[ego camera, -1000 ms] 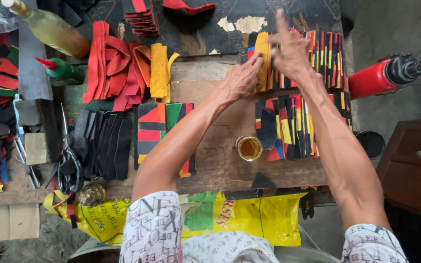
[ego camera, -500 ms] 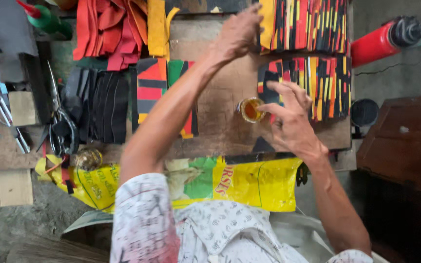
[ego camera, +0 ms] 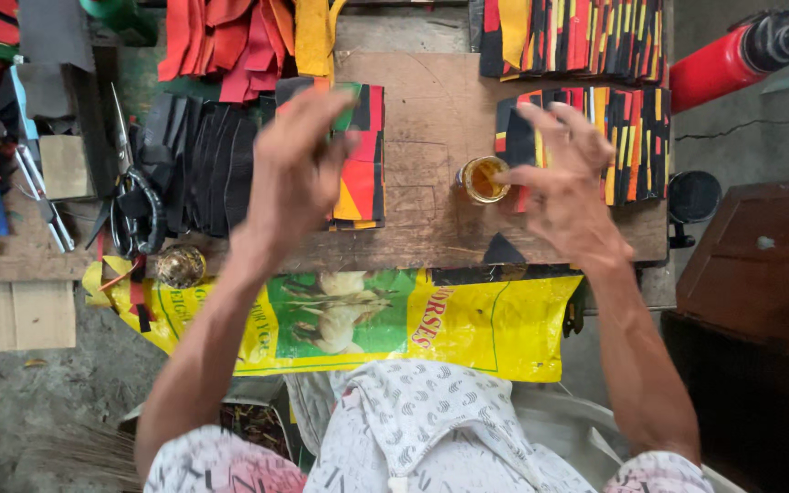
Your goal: The person assembles small rectangular leather pieces by applying adhesive from a small jar and pressing them together. They handle multiple colored leather strips and pre-assembled patterned pieces, stacking completed units on the worktable.
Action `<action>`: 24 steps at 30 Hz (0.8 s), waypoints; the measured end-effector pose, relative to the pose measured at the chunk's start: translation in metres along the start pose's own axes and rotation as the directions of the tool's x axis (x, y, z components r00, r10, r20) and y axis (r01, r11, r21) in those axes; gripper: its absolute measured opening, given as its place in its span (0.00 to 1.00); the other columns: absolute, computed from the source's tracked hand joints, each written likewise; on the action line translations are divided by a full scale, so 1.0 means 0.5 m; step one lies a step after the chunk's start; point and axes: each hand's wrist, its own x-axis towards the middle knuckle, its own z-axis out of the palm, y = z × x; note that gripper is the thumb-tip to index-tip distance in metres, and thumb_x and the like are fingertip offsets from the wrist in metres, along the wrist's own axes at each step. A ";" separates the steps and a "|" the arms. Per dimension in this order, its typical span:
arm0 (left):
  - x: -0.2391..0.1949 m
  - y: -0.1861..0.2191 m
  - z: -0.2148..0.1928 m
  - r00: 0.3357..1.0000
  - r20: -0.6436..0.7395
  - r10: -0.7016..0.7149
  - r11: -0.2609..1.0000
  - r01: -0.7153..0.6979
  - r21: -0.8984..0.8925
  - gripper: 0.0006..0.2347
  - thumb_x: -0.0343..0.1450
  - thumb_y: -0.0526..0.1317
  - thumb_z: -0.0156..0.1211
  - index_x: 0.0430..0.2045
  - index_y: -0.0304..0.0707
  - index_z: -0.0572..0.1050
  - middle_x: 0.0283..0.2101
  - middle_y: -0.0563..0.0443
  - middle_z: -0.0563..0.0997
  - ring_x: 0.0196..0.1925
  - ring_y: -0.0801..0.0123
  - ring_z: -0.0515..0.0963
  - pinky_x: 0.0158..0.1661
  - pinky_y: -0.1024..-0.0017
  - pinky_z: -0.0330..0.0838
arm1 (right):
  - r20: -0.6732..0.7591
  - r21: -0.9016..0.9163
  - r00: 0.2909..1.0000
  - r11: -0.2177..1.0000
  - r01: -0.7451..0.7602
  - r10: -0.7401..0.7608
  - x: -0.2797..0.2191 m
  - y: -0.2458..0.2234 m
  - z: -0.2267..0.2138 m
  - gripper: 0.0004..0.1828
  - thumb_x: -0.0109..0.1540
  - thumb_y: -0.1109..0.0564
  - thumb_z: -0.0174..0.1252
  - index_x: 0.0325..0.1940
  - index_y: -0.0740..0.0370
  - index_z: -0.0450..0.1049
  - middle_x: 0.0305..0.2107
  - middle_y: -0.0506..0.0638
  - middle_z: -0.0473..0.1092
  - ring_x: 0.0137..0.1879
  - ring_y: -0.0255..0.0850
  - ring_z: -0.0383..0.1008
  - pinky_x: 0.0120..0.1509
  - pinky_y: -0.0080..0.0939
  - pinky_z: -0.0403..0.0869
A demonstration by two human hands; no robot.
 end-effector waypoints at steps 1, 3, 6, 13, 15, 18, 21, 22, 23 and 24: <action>-0.032 0.016 0.004 0.993 0.035 -0.114 0.991 0.116 -0.059 0.18 0.71 0.25 0.64 0.55 0.34 0.73 0.51 0.41 0.81 0.41 0.57 0.82 0.40 0.66 0.77 | -0.061 -0.010 0.998 1.000 -0.021 0.020 -0.014 0.003 -0.006 0.22 0.51 0.66 0.60 0.43 0.45 0.86 0.77 0.47 0.56 0.82 0.51 0.47 0.80 0.57 0.48; -0.076 0.047 0.079 0.996 0.018 -0.090 0.978 0.092 -0.188 0.25 0.69 0.27 0.68 0.61 0.38 0.68 0.53 0.43 0.80 0.47 0.61 0.82 0.46 0.68 0.79 | -0.058 -0.024 0.997 0.999 0.043 -0.044 -0.032 -0.001 0.004 0.16 0.52 0.63 0.63 0.39 0.45 0.85 0.73 0.52 0.59 0.79 0.54 0.49 0.76 0.59 0.48; -0.115 0.082 0.226 0.997 0.003 -0.081 0.982 0.080 -0.174 0.39 0.62 0.31 0.73 0.68 0.33 0.56 0.59 0.35 0.72 0.60 0.47 0.74 0.60 0.58 0.71 | -0.108 0.006 0.988 0.994 0.114 -0.112 -0.018 0.002 0.012 0.12 0.53 0.61 0.64 0.40 0.50 0.84 0.70 0.55 0.60 0.77 0.56 0.51 0.74 0.60 0.49; -0.069 0.012 0.430 0.991 -0.076 -0.107 0.979 0.092 -0.182 0.43 0.61 0.36 0.74 0.68 0.25 0.49 0.55 0.30 0.71 0.56 0.37 0.71 0.58 0.50 0.65 | -0.097 0.009 0.989 0.994 0.111 -0.109 -0.011 -0.015 0.017 0.15 0.49 0.64 0.59 0.38 0.53 0.81 0.68 0.56 0.62 0.76 0.56 0.53 0.74 0.60 0.51; -0.080 -0.006 0.437 0.993 -0.073 -0.098 0.981 0.084 -0.172 0.42 0.63 0.32 0.70 0.71 0.26 0.49 0.56 0.30 0.72 0.58 0.38 0.73 0.59 0.52 0.69 | -0.106 0.010 0.987 0.993 0.122 -0.120 -0.013 -0.023 0.017 0.16 0.49 0.65 0.59 0.38 0.54 0.81 0.67 0.56 0.63 0.76 0.56 0.54 0.74 0.59 0.52; -0.110 -0.028 0.421 0.989 -0.066 -0.133 0.981 0.121 -0.152 0.41 0.63 0.31 0.69 0.71 0.25 0.49 0.54 0.30 0.73 0.55 0.38 0.74 0.55 0.53 0.72 | -0.119 0.051 0.981 0.986 0.161 -0.154 -0.007 -0.040 0.028 0.16 0.49 0.65 0.59 0.39 0.56 0.81 0.67 0.57 0.63 0.75 0.56 0.55 0.74 0.58 0.53; -0.139 -0.029 0.397 0.978 -0.069 -0.197 0.971 0.185 -0.150 0.40 0.65 0.30 0.68 0.71 0.24 0.49 0.53 0.30 0.73 0.54 0.38 0.75 0.54 0.54 0.73 | -0.126 0.074 0.973 0.976 0.204 -0.193 -0.006 -0.063 0.043 0.14 0.48 0.65 0.60 0.36 0.58 0.80 0.66 0.55 0.64 0.75 0.55 0.56 0.74 0.57 0.55; -0.140 -0.028 0.387 0.973 -0.080 -0.218 0.967 0.204 -0.150 0.39 0.65 0.30 0.67 0.71 0.24 0.49 0.54 0.30 0.73 0.55 0.39 0.75 0.54 0.54 0.73 | -0.130 0.073 0.968 0.972 0.225 -0.214 0.000 -0.070 0.046 0.13 0.48 0.65 0.60 0.35 0.59 0.79 0.66 0.54 0.64 0.75 0.55 0.57 0.75 0.57 0.55; -0.138 -0.024 0.377 0.975 -0.101 -0.196 0.972 0.179 -0.151 0.39 0.65 0.30 0.67 0.70 0.24 0.49 0.55 0.30 0.73 0.56 0.38 0.75 0.55 0.54 0.73 | -0.140 0.099 0.970 0.972 0.213 -0.199 0.004 -0.077 0.047 0.12 0.49 0.66 0.60 0.36 0.59 0.79 0.66 0.54 0.65 0.75 0.54 0.57 0.75 0.56 0.55; -0.135 -0.015 0.371 0.977 -0.124 -0.175 0.976 0.155 -0.154 0.40 0.64 0.29 0.68 0.70 0.24 0.49 0.57 0.29 0.72 0.58 0.38 0.74 0.56 0.55 0.73 | -0.145 0.123 0.972 0.972 0.201 -0.183 0.004 -0.082 0.045 0.12 0.50 0.66 0.60 0.36 0.58 0.79 0.66 0.53 0.65 0.76 0.54 0.57 0.76 0.55 0.55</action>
